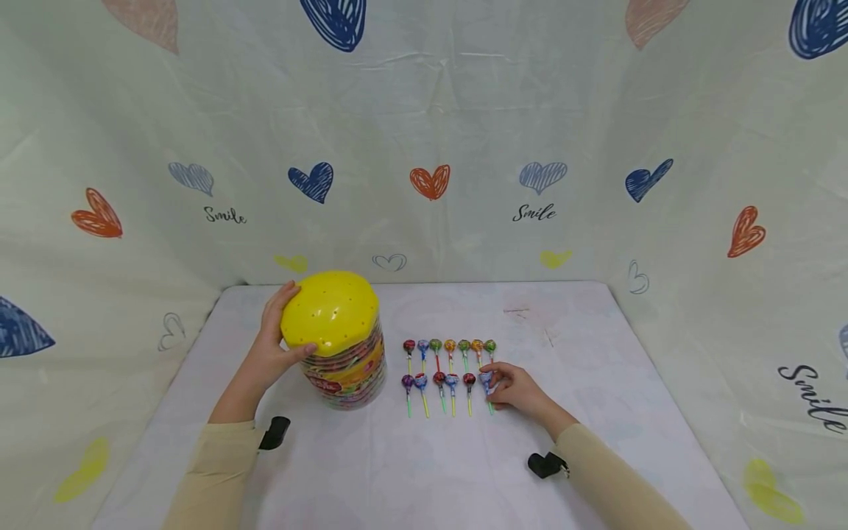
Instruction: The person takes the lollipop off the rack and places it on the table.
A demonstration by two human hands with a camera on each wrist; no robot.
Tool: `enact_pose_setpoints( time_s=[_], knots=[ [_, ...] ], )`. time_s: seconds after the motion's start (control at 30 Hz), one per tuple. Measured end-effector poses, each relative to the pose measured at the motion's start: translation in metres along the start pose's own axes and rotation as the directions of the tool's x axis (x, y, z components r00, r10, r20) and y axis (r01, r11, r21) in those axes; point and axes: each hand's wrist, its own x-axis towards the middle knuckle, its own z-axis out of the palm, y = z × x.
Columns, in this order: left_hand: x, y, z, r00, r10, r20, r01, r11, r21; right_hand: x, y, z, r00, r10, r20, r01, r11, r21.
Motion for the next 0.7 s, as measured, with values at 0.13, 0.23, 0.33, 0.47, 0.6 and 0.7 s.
enact_pose_setpoints(
  time_s=[0.13,0.23,0.33,0.47,0.6,0.7],
  knots=[
    [-0.001,0.002,0.001,1.000,-0.007,0.004,0.007,1.000,0.000,0.001,-0.001,0.001,1.000,-0.004,0.004,0.004,1.000,-0.028],
    [-0.003,0.004,0.001,1.000,-0.023,0.000,0.023,1.000,0.001,0.004,0.007,0.000,1.000,0.005,0.004,-0.005,0.999,-0.036],
    [-0.003,0.004,0.002,0.999,-0.037,-0.006,0.037,0.999,0.008,0.005,0.008,0.000,1.000,0.008,0.004,-0.007,0.999,-0.048],
    [-0.006,0.006,0.001,0.999,-0.038,-0.016,0.039,0.998,0.045,0.005,0.006,0.000,1.000,0.010,-0.006,-0.011,0.998,-0.067],
    [-0.012,0.008,-0.002,0.999,-0.024,-0.025,0.026,0.996,0.089,0.006,0.004,0.001,1.000,0.012,-0.014,-0.013,0.997,-0.080],
    [-0.016,0.009,-0.005,0.999,-0.029,-0.025,0.032,0.995,0.096,0.006,0.004,0.001,1.000,0.018,-0.012,-0.019,0.996,-0.086]
  ],
)
